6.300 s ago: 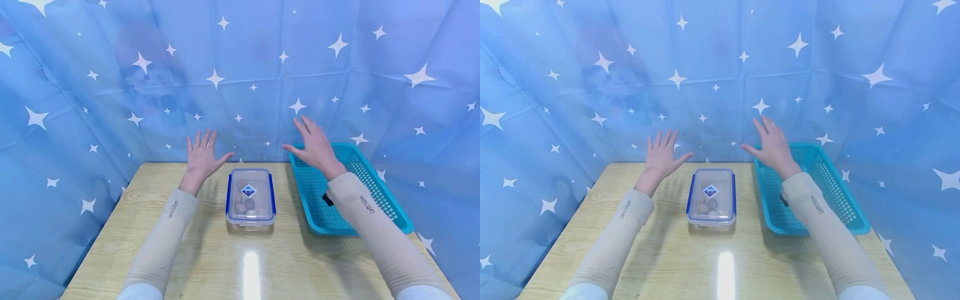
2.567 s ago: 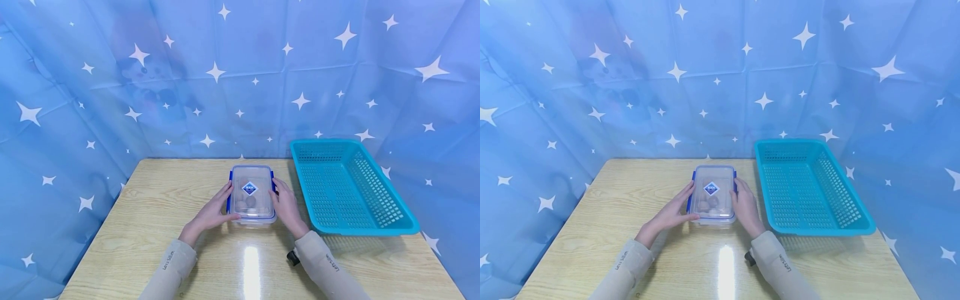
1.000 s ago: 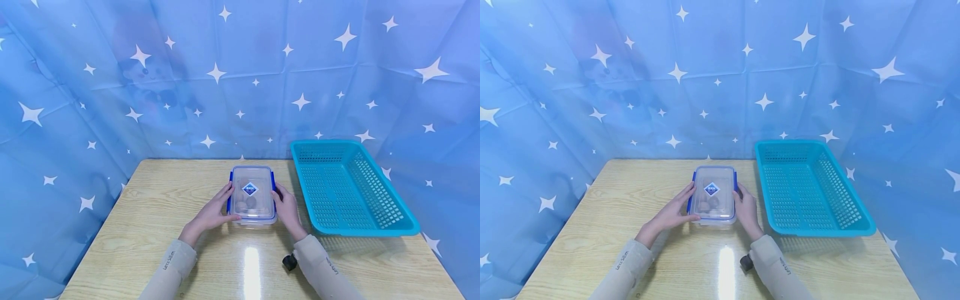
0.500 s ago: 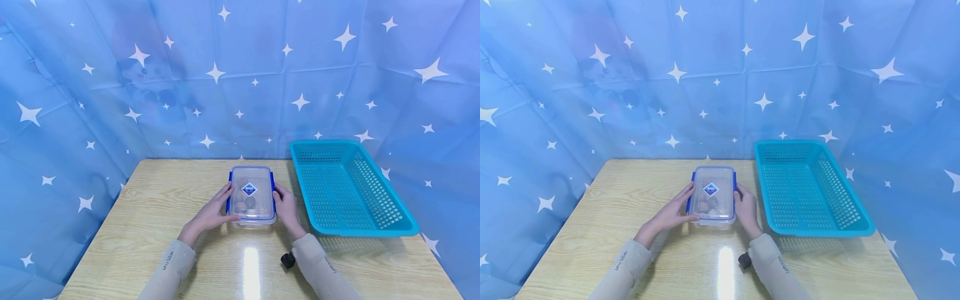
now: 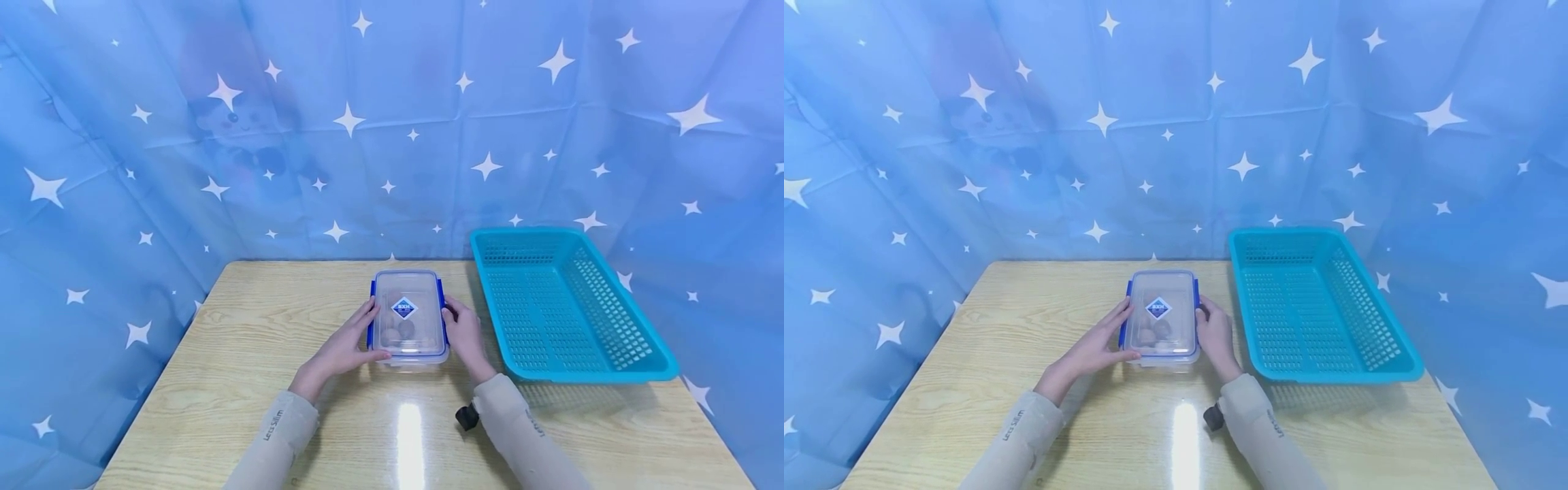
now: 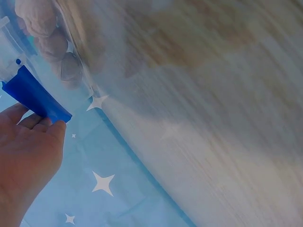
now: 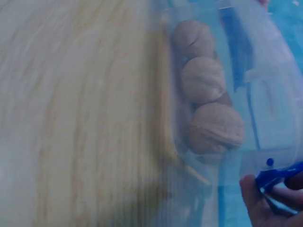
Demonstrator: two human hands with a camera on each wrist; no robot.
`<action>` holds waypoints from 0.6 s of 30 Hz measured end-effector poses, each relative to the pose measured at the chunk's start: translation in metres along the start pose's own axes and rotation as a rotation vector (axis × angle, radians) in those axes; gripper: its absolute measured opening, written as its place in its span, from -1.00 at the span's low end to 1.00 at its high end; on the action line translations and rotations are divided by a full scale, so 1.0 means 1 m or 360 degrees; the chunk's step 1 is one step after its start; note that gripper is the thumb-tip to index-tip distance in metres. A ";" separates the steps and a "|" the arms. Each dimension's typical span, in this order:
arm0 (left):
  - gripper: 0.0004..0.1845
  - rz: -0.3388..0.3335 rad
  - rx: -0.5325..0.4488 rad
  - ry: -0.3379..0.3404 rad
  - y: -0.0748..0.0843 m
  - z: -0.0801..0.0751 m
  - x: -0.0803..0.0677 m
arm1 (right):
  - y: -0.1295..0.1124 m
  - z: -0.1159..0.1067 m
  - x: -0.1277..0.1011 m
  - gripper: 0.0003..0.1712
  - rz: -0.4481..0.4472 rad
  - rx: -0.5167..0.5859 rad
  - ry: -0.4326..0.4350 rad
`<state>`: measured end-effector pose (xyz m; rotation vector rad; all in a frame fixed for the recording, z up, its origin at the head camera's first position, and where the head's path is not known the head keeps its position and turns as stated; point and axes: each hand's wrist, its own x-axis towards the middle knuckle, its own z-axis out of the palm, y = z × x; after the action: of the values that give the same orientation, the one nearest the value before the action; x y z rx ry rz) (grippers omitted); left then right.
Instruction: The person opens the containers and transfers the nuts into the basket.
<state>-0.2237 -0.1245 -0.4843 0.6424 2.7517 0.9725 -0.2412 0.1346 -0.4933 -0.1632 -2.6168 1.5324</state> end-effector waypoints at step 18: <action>0.11 -0.0022 0.0043 -0.0004 -0.004 0.001 0.002 | 0.004 0.003 0.004 -0.56 -0.0070 -0.0106 0.0025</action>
<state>-0.2265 -0.1257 -0.4875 0.6276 2.7676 0.9330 -0.2460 0.1342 -0.4979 -0.1215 -2.6424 1.4250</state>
